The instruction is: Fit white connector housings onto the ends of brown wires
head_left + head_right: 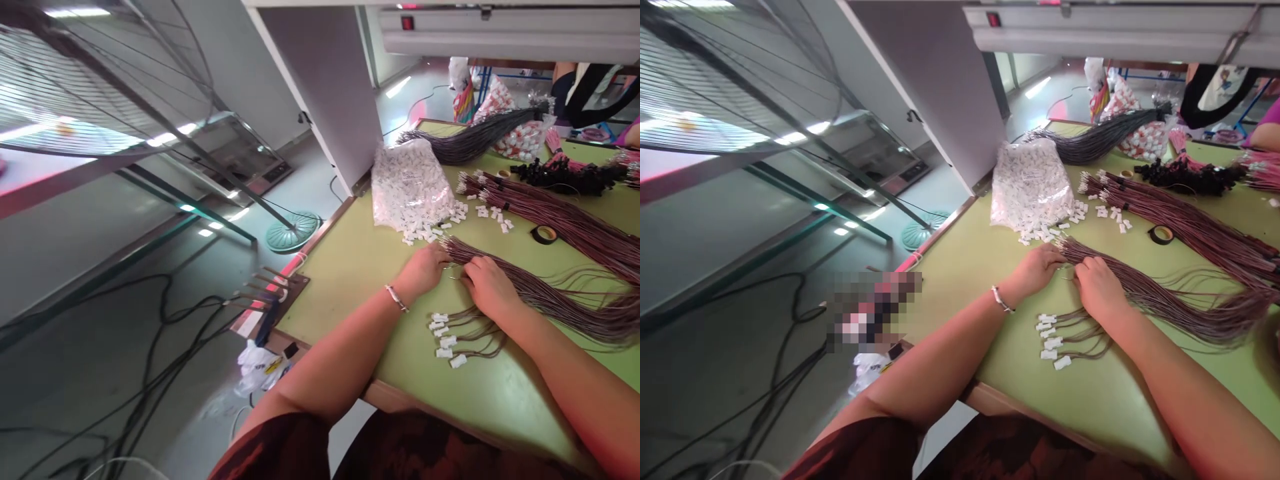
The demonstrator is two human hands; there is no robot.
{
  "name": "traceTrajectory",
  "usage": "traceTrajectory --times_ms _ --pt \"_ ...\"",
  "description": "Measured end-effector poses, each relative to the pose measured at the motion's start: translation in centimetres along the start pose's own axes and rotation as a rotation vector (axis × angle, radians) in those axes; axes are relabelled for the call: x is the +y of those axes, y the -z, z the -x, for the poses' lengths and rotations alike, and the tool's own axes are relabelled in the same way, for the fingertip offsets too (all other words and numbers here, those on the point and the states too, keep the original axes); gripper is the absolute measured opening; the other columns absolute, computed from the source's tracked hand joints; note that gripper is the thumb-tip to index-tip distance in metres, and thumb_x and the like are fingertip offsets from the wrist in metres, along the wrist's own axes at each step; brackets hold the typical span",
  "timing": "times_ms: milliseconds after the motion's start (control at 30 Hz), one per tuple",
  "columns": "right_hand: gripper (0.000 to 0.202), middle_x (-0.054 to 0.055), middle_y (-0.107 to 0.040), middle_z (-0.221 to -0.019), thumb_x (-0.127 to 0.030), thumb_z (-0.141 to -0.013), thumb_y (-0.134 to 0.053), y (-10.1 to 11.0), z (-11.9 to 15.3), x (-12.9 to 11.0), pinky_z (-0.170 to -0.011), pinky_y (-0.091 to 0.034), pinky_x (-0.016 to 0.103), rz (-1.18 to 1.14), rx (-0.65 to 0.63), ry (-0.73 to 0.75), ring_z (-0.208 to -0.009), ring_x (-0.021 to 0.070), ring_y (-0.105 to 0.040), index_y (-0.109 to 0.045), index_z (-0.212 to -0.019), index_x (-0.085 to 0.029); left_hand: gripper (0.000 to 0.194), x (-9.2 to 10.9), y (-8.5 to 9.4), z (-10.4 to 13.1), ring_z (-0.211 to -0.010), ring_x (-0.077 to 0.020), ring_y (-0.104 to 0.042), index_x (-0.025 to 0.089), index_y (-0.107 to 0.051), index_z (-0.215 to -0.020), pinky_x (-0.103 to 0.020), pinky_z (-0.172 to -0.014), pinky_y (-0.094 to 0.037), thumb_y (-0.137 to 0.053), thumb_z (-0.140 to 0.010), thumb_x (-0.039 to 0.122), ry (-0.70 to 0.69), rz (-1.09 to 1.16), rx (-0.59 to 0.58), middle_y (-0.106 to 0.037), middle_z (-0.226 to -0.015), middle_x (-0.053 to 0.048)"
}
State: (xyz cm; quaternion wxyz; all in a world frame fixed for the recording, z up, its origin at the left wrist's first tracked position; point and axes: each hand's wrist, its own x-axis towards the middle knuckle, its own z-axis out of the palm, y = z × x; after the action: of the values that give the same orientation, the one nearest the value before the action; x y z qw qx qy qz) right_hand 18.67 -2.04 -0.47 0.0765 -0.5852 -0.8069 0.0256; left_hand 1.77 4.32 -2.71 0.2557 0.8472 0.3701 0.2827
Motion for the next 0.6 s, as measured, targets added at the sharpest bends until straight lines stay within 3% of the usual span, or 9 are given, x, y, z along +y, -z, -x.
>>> traceTrajectory --times_ms 67,133,167,233,300,367,467,600 --pt "0.013 0.011 -0.06 -0.088 -0.016 -0.086 -0.049 0.0 0.1 -0.1 -0.073 -0.038 0.033 0.01 -0.015 0.009 -0.089 0.0245 -0.053 -0.058 -0.077 -0.017 0.029 -0.4 0.6 0.0 -0.09 -0.0191 -0.061 0.018 -0.073 -0.085 -0.031 -0.083 -0.049 -0.047 -0.08 0.007 -0.049 0.017 -0.021 -0.069 -0.09 -0.008" --pt "0.011 0.008 -0.063 -0.087 -0.019 -0.087 -0.048 0.0 0.3 -0.1 -0.065 -0.036 0.03 -0.067 -0.049 -0.015 -0.081 0.0215 -0.056 -0.057 -0.081 -0.019 0.027 -1.1 2.2 0.2 -0.085 -0.0185 -0.062 0.02 -0.073 -0.086 -0.031 -0.08 -0.05 -0.048 -0.081 0.01 0.008 0.0 0.013 -0.071 -0.087 -0.007" --pt "0.011 0.007 -0.064 -0.084 -0.021 -0.087 -0.047 0.0 0.3 0.1 -0.062 -0.035 0.03 -0.121 -0.057 -0.042 -0.075 0.0198 -0.058 -0.057 -0.083 -0.019 0.025 -1.6 3.2 0.3 -0.081 -0.0185 -0.063 0.02 -0.073 -0.086 -0.031 -0.078 -0.05 -0.049 -0.081 0.013 0.076 -0.026 0.063 -0.071 -0.085 -0.006" --pt "0.013 0.003 -0.064 -0.074 -0.024 -0.088 -0.044 0.0 0.3 0.4 -0.057 -0.033 0.028 -0.248 -0.032 -0.098 -0.063 0.0174 -0.057 -0.056 -0.088 -0.02 0.022 -2.7 5.3 0.5 -0.08 -0.0202 -0.062 0.019 -0.072 -0.083 -0.034 -0.077 -0.05 -0.051 -0.081 0.016 0.294 -0.099 0.335 -0.071 -0.086 -0.007" --pt "0.015 0.001 -0.062 -0.065 -0.029 -0.088 -0.044 -0.1 0.2 0.9 -0.057 -0.035 0.028 -0.398 0.027 -0.125 -0.057 0.016 -0.055 -0.056 -0.086 -0.02 0.02 -3.8 6.9 0.5 -0.079 -0.0198 -0.062 0.018 -0.072 -0.084 -0.034 -0.077 -0.049 -0.052 -0.079 0.017 0.359 -0.106 0.415 -0.07 -0.087 -0.007" --pt "0.015 0.0 -0.062 -0.064 -0.031 -0.085 -0.047 -0.1 0.1 1.2 -0.058 -0.037 0.027 -0.552 0.077 -0.142 -0.057 0.0148 -0.054 -0.057 -0.083 -0.02 0.019 -4.5 7.2 0.4 -0.084 -0.0199 -0.06 0.018 -0.071 -0.084 -0.034 -0.081 -0.048 -0.053 -0.078 0.016 0.28 -0.137 0.31 -0.068 -0.087 -0.006" --pt "0.016 0.001 -0.064 -0.066 -0.032 -0.08 -0.051 0.3 0.0 1.5 -0.06 -0.041 0.026 -0.731 0.096 -0.21 -0.059 0.0143 -0.056 -0.06 -0.081 -0.019 0.018 -4.8 6.3 0.1 -0.09 -0.0217 -0.058 0.018 -0.07 -0.087 -0.036 -0.086 -0.046 -0.055 -0.078 0.017 0.197 -0.248 0.136 -0.065 -0.088 -0.007" --pt "0.019 0.002 -0.065 -0.065 -0.033 -0.076 -0.053 1.2 0.0 1.3 -0.057 -0.04 0.025 -0.845 0.078 -0.285 -0.057 0.0134 -0.054 -0.064 -0.081 -0.017 0.02 -4.3 5.2 0.0 -0.085 -0.0226 -0.059 0.016 -0.069 -0.09 -0.034 -0.079 -0.047 -0.052 -0.08 0.018 0.284 -0.353 0.064 -0.062 -0.093 -0.011"
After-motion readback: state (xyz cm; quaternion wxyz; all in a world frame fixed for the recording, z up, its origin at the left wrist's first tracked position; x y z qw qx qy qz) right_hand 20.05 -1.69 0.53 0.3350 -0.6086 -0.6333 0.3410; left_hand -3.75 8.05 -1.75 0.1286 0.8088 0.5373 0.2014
